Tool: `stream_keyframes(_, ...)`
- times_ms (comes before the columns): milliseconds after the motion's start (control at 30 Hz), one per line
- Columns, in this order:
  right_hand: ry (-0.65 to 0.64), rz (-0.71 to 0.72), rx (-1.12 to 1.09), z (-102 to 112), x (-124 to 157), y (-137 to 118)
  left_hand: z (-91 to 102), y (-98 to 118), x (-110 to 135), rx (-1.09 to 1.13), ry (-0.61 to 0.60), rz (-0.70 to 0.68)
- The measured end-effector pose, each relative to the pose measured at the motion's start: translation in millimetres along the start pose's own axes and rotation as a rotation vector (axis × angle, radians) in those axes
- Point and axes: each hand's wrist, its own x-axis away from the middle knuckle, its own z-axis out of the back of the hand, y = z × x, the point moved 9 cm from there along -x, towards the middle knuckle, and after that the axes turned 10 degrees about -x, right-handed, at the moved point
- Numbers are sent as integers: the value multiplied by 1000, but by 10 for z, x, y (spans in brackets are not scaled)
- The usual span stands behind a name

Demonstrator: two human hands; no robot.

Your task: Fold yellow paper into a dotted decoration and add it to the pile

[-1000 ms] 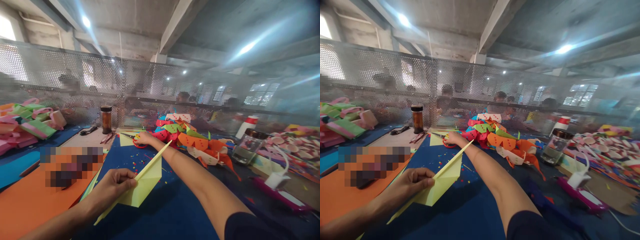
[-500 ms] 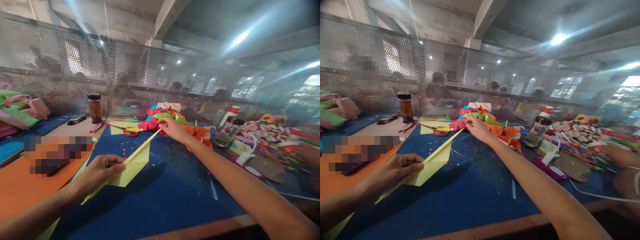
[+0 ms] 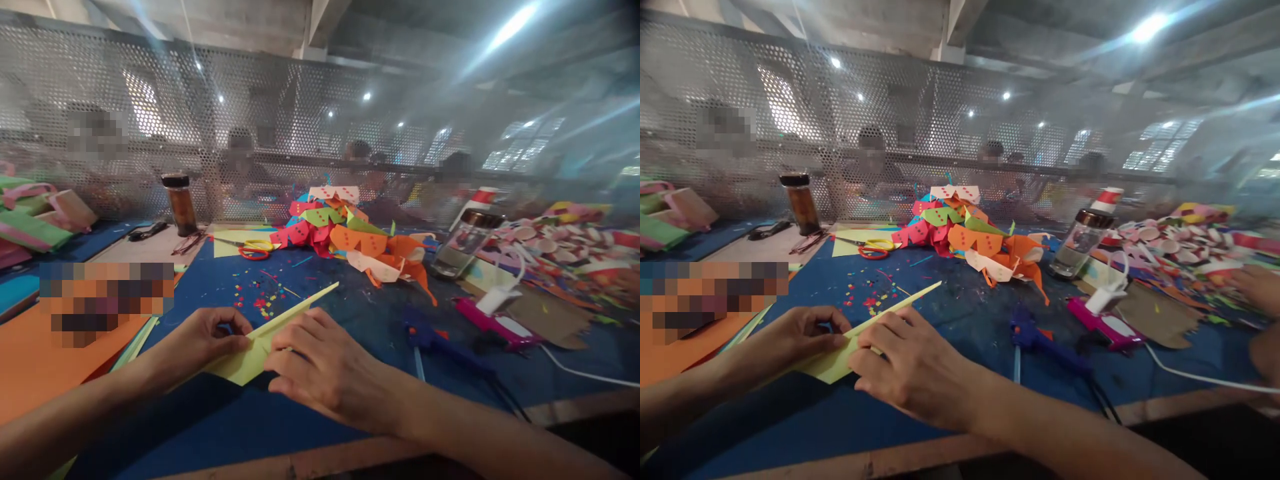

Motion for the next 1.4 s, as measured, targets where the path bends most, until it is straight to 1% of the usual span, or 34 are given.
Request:
stream_keyframes(133, -44, -9, 30, -148, 43, 97, -3, -21, -62, -78, 5, -28)
stream_keyframes(267, -76, -2, 64, -246, 67, 109, -8, -18, -49, -174, 22, -12)
stream_keyframes(367, -79, -18, 61, -281, 68, 116, 5, 28, 0, -263, 55, -9)
stream_keyframes(500, -88, -42, 43, -308, 69, 139, 52, 96, 41, -386, 119, -47)
stream_keyframes(633, -105, -74, 11, -325, 75, 175, 61, 106, 53, -430, 136, -70)
stream_keyframes(767, -100, -102, -26, -338, 83, 208, 54, 142, 80, -430, 149, -127)
stream_keyframes(1000, -77, -114, -21, -316, 79, 219, 75, 158, 74, -331, 129, -132)
stream_keyframes(1300, 12, -33, 58, -222, 67, 127, 83, 56, 47, -155, 61, -55)
stream_keyframes(1400, 27, -12, 100, -214, 69, 100, 88, 28, 34, -132, 55, -41)
